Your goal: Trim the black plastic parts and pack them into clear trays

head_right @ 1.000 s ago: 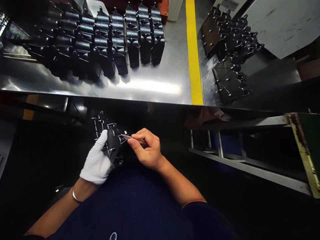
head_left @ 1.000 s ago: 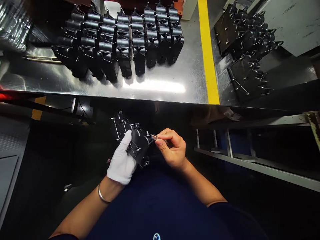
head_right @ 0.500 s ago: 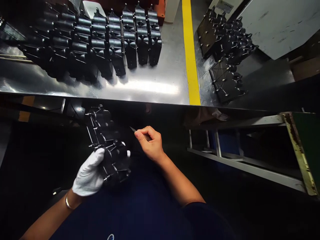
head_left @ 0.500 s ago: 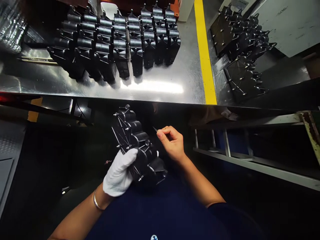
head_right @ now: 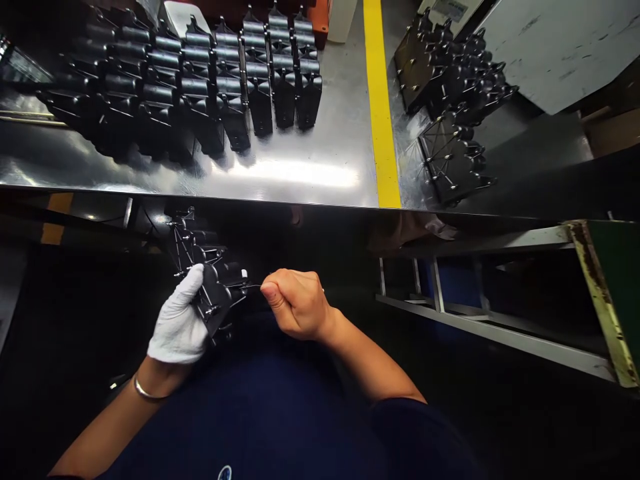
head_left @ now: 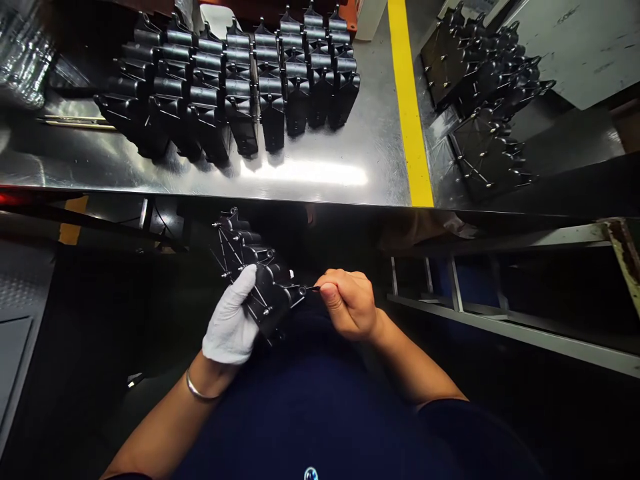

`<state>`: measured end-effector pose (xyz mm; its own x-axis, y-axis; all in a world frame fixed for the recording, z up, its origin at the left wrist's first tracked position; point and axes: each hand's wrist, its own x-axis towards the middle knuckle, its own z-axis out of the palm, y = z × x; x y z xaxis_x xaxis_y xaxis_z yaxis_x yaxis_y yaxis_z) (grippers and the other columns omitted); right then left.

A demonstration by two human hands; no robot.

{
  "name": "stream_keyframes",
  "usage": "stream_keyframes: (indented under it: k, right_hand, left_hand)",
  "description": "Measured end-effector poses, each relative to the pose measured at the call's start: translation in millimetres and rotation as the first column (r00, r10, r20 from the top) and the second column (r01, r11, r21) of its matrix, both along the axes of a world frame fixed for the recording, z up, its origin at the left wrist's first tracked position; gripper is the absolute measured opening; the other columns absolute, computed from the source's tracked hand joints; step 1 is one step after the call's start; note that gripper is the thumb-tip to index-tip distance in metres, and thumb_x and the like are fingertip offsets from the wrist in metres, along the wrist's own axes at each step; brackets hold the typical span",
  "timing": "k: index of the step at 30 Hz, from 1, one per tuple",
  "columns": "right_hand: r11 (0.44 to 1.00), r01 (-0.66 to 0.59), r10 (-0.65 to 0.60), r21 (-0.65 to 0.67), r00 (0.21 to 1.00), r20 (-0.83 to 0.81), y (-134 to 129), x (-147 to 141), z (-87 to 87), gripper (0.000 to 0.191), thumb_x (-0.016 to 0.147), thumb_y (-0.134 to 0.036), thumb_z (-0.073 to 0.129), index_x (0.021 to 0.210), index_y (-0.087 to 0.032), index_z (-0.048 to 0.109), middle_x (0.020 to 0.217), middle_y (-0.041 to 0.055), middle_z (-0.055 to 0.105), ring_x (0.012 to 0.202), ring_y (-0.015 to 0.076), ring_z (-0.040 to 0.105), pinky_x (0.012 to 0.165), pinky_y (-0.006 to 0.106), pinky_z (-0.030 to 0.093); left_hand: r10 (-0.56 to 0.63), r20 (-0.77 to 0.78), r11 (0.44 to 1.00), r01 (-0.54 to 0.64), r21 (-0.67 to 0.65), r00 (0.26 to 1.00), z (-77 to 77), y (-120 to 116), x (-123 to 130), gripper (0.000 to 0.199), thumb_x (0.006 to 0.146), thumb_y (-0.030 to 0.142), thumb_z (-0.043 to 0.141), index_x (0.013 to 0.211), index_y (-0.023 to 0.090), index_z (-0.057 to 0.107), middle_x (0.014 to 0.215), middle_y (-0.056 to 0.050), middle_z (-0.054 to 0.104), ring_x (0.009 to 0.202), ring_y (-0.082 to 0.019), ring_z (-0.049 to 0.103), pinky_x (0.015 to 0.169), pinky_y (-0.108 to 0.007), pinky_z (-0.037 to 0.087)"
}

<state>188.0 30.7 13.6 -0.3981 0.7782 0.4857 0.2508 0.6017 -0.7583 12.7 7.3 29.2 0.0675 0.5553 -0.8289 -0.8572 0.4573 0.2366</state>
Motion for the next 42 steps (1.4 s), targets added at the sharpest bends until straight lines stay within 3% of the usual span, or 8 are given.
stream_keyframes:
  k: [5,8,12,15,19,23,26,42]
  right_hand:
    - [0.995,0.071,-0.078,0.074,0.993,0.086,1,-5,-7.6,0.021,0.094,-0.018,0.044,0.076,-0.019,0.054,0.059,-0.0001,0.056,0.05,0.0107,0.049,0.05,0.024,0.041]
    - [0.992,0.122,-0.122,0.014,0.979,0.164,6,-3,-9.4,0.025,0.096,-0.022,0.043,0.074,-0.018,0.055,0.059,0.0,0.055,0.052,0.0106,0.051,0.051,0.024,0.041]
    - [0.988,-0.132,0.136,-0.082,0.99,0.042,9,7,-0.7,0.038,0.1,-0.038,0.034,0.075,-0.017,0.055,0.058,-0.0004,0.051,0.05,0.0102,0.047,0.048,0.023,0.038]
    - [0.952,-0.302,0.305,-0.043,0.946,0.111,10,10,6.1,0.05,0.089,-0.062,0.044,0.067,-0.018,0.051,0.053,-0.0036,0.042,0.046,0.0092,0.038,0.044,0.024,0.03]
    - [0.911,-0.409,0.382,0.057,0.886,0.262,14,10,7.3,0.052,0.092,-0.053,0.047,0.053,-0.02,0.038,0.049,-0.0051,0.034,0.045,0.0081,0.033,0.045,0.026,0.022]
    - [0.946,-0.26,0.205,0.195,0.943,0.261,19,8,5.7,0.052,0.09,-0.055,0.05,0.054,-0.019,0.041,0.05,-0.0045,0.036,0.046,0.008,0.033,0.046,0.025,0.023]
    - [0.964,-0.159,0.098,0.214,0.957,0.274,20,6,5.4,0.052,0.087,-0.061,0.049,0.057,-0.019,0.046,0.051,-0.0038,0.038,0.048,0.0088,0.034,0.048,0.024,0.025]
    - [0.966,0.006,-0.096,0.257,0.935,0.341,16,-4,-4.0,0.055,0.096,-0.055,0.037,0.056,-0.018,0.046,0.054,-0.0015,0.041,0.052,0.0103,0.036,0.051,0.026,0.027]
  left_hand:
    - [-0.013,-0.022,1.0,0.013,0.008,1.0,2.5,-3,2,0.022,0.09,0.016,0.051,0.082,0.012,0.07,0.075,-0.006,0.074,0.078,-0.02,0.073,0.085,-0.035,0.058]
    - [-0.059,-0.075,0.994,0.065,0.086,0.995,4.7,-9,2,0.007,0.079,0.009,0.064,0.08,0.013,0.07,0.075,-0.005,0.074,0.069,-0.02,0.073,0.079,-0.034,0.06]
    - [-0.06,-0.124,0.98,0.082,0.181,0.99,1.9,-11,-7,0.012,0.071,0.009,0.071,0.08,0.016,0.071,0.079,-0.005,0.075,0.069,-0.021,0.073,0.074,-0.031,0.061]
    - [-0.085,-0.146,0.974,0.114,0.198,0.986,-3.4,-10,-13,0.027,0.067,0.008,0.074,0.092,0.018,0.072,0.08,-0.004,0.076,0.075,-0.022,0.073,0.077,-0.031,0.06]
    - [-0.135,-0.149,0.973,0.159,0.168,0.98,-5.3,-8,-9,0.028,0.068,0.01,0.075,0.094,0.017,0.072,0.081,-0.005,0.075,0.078,-0.024,0.073,0.078,-0.034,0.06]
    - [-0.075,-0.098,0.992,0.085,0.092,0.992,0.2,-3,1,0.008,0.081,0.011,0.062,0.084,0.014,0.069,0.08,-0.005,0.074,0.076,-0.02,0.073,0.081,-0.032,0.06]
    - [-0.062,-0.039,0.997,0.064,0.047,0.997,3.4,0,5,0.022,0.091,0.014,0.048,0.087,0.012,0.069,0.078,-0.006,0.074,0.074,-0.018,0.073,0.082,-0.033,0.06]
    - [0.076,0.139,0.997,-0.073,-0.025,0.987,-8.6,2,11,0.035,0.098,0.027,0.04,0.088,0.011,0.07,0.082,-0.005,0.074,0.077,-0.015,0.072,0.083,-0.027,0.058]
